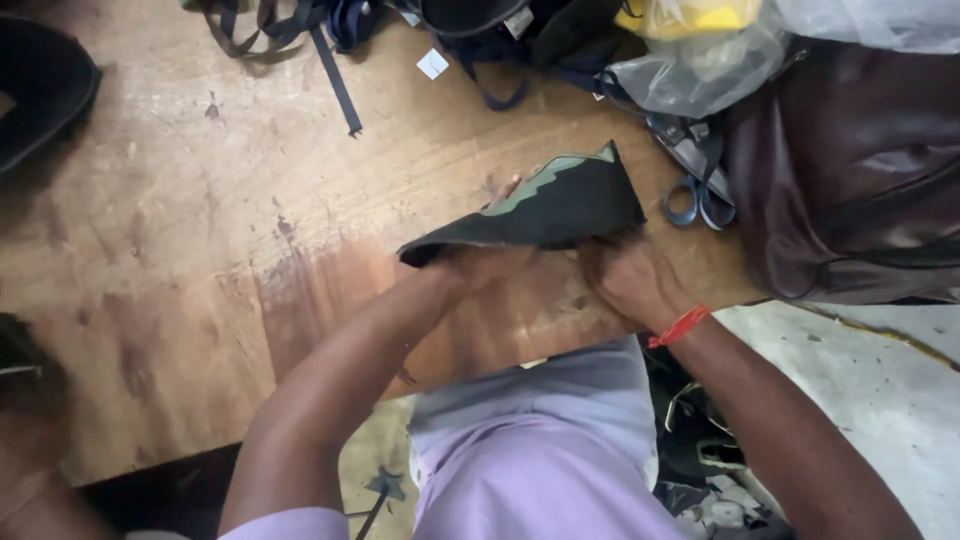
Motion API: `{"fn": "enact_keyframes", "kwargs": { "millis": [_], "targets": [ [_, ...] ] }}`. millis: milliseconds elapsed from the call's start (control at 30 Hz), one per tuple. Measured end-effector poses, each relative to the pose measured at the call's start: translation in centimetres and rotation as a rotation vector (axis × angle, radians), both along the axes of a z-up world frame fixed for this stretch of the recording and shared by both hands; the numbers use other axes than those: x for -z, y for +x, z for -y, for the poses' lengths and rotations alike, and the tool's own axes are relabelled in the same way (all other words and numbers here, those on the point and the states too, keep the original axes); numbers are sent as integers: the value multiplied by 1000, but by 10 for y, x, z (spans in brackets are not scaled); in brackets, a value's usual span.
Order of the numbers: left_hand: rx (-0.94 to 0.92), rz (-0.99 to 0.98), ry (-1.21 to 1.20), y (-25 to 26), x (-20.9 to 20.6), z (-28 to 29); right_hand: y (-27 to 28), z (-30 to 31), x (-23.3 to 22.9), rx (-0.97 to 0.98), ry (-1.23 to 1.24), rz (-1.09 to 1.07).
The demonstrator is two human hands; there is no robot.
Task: The person picks up foam shoe upper components one at a time from a pile on the workbench, turns each one over, places a white paper pattern piece inside it, and sets it down on the table. The person repeats this handling for several components across the episode.
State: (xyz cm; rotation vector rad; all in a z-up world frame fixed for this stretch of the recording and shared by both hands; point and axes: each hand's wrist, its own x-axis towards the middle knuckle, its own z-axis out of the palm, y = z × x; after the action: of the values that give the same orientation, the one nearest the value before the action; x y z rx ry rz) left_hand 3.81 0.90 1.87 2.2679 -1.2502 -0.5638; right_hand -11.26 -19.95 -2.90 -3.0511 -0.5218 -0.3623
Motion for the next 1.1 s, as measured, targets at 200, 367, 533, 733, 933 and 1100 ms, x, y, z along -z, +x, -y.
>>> {"fn": "enact_keyframes", "kwargs": {
  "millis": [200, 367, 533, 733, 933, 1100],
  "targets": [
    [50, 93, 99, -5, 4, 8, 1, -25, -49, 158, 156, -303],
    [76, 173, 177, -4, 8, 9, 1, -42, -44, 92, 114, -159],
    [97, 245, 242, -10, 55, -2, 13, -47, -43, 101, 222, -142],
    [39, 599, 222, -31, 72, -6, 5, -34, -35, 69, 266, -232],
    [-50, 538, 200, -59, 49, -12, 6, -29, -36, 104, 362, -118],
    [114, 192, 3, -89, -37, -28, 32, -64, 42, 73, 193, -9]
  ]
}}
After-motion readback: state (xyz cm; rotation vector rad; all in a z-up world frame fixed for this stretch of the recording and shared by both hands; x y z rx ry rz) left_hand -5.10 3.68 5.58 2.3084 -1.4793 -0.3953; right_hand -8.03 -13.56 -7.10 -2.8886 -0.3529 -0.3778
